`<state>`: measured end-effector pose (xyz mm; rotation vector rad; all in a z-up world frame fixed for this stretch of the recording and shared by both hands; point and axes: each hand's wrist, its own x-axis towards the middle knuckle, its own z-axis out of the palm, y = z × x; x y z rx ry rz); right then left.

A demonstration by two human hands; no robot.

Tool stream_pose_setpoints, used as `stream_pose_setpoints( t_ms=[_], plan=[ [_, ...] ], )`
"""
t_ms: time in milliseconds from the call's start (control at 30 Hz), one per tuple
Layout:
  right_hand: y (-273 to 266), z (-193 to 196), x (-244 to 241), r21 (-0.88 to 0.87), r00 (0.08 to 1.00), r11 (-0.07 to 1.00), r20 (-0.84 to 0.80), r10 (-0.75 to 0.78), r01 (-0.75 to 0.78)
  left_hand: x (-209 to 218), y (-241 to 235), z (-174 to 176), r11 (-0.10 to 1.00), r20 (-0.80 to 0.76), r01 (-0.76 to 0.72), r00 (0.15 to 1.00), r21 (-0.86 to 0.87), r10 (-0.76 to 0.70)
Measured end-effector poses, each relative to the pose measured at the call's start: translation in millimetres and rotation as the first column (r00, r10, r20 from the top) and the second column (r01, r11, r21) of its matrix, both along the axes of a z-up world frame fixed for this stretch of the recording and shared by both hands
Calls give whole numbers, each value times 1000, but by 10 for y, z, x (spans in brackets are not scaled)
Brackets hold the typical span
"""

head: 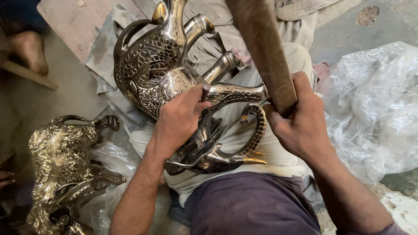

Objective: The person uses a wooden mallet and a metal chisel to engrave intricate patterns onto a silver-colored metal elephant statue. The person repeatedly strikes the chisel to create detailed designs on the statue's surface.

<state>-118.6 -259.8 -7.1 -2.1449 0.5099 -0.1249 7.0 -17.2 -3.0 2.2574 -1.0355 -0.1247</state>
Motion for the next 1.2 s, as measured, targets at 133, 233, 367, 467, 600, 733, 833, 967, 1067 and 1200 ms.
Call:
stream_pose_setpoints(
  t_ms=[133,233,367,467,600,733,833,967,1067,1200],
  plan=[
    [19,16,-2,-195,997,978,13,79,-75,24,-26,19,999,73,4,997,42,-7],
    [62,-7,-14,-269,992,955,-41,121,-128,6,0,1,999,44,-22,999,35,20],
    [8,-9,-35,-246,995,964,-26,100,-103,4,77,-20,999,56,-14,998,-49,17],
    [6,-11,-86,-21,999,1000,-40,-12,11,-90,183,-62,990,2,-77,997,-116,77],
    [39,57,-49,-169,996,985,71,49,-36,-122,245,-127,993,9,-70,997,-92,71],
    [130,88,-12,-51,981,997,179,69,-61,-120,254,-217,993,81,-28,996,-114,38],
    [143,117,19,-151,972,975,141,187,-166,-143,261,-227,991,22,-86,996,-99,89],
    [152,164,52,-357,957,922,182,227,-151,-144,250,-196,997,58,-57,996,-57,61],
    [164,161,90,-512,965,834,34,259,-206,-134,245,-164,997,38,-66,997,-49,68],
    [122,98,122,-336,953,914,119,280,-227,-111,265,-168,999,100,-33,994,-40,37]
  ],
)
